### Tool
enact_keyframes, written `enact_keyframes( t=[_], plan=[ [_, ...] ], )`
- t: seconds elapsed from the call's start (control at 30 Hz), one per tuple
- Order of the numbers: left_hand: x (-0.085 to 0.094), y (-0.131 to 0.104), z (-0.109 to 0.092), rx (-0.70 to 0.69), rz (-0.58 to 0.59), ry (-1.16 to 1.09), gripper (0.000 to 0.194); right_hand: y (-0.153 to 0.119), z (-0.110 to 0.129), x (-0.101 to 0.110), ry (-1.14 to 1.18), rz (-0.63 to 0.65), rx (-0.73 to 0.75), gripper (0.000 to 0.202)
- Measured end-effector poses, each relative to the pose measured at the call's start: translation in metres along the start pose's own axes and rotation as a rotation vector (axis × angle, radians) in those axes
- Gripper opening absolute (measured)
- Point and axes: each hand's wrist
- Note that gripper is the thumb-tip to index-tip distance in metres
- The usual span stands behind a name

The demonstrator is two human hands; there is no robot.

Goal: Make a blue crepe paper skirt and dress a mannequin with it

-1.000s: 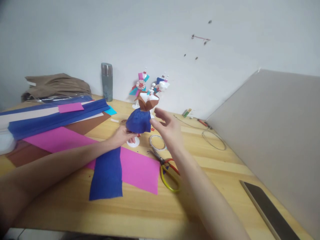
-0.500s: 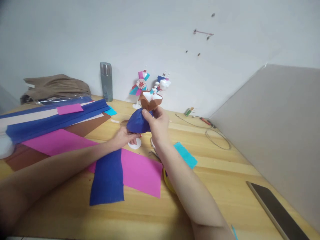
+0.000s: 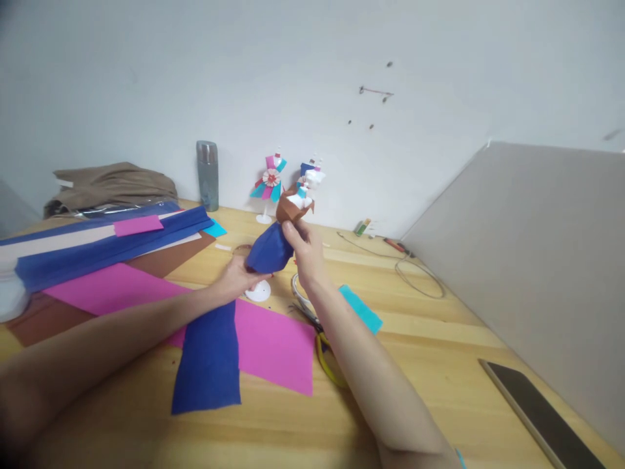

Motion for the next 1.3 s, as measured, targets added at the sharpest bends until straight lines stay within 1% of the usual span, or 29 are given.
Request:
enact_keyframes(
  t=[0.1,0.17,0.3,0.4,0.5,0.6,0.67,0.8,0.87,0.97,1.0,1.13,1.23,1.3],
  plan=[
    [0.001,-0.003,-0.004,-0.033,-0.005,0.005,0.031,-0.001,0.001,-0.002,0.000,0.002,-0.007,0.041],
    [0.002,-0.004,-0.005,-0.033,-0.002,-0.013,0.029,-0.002,0.001,-0.002,-0.029,0.004,0.018,0.040],
    [0.002,-0.004,-0.006,0.015,0.037,-0.092,0.024,-0.001,0.001,0.000,-0.133,-0.031,0.083,0.040],
    [0.001,-0.003,-0.005,0.034,0.054,-0.115,0.025,0.000,0.001,0.001,-0.133,-0.041,0.080,0.036],
    [0.000,-0.002,-0.004,0.038,0.054,-0.108,0.026,0.002,0.002,0.001,-0.083,-0.059,0.048,0.035],
    [-0.002,-0.001,-0.003,0.044,0.036,-0.094,0.028,0.004,0.003,0.003,-0.010,-0.068,-0.022,0.035],
    [-0.003,-0.001,-0.002,0.053,0.027,-0.068,0.030,0.005,0.004,0.006,0.033,-0.040,-0.058,0.036],
    [-0.003,0.000,-0.001,0.074,0.043,-0.039,0.026,0.009,0.008,0.012,0.062,0.040,-0.090,0.039],
    [-0.001,0.001,-0.002,0.074,0.072,-0.052,0.022,0.011,0.010,0.017,0.083,0.059,-0.102,0.040],
    [0.002,0.001,-0.004,0.038,0.146,-0.064,0.014,0.014,0.013,0.024,0.104,0.052,-0.138,0.043],
    [0.002,0.001,-0.004,0.026,0.167,-0.066,0.014,0.015,0.013,0.026,0.091,0.045,-0.146,0.044],
    [0.003,-0.001,-0.003,0.004,0.235,-0.091,0.027,0.018,0.011,0.033,0.008,0.033,-0.173,0.047],
    [0.002,-0.002,-0.002,0.014,0.304,-0.098,0.031,0.018,0.008,0.034,-0.008,0.069,-0.188,0.046],
    [0.002,-0.002,-0.001,0.020,0.315,-0.105,0.032,0.018,0.007,0.033,-0.009,0.106,-0.186,0.045]
  ],
)
Point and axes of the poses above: each hand's wrist, its own y-axis towards the middle knuckle, its own x-axis out of the back of the hand, z = x × y, and after that the axes turned 13 degrees about x, right-handed
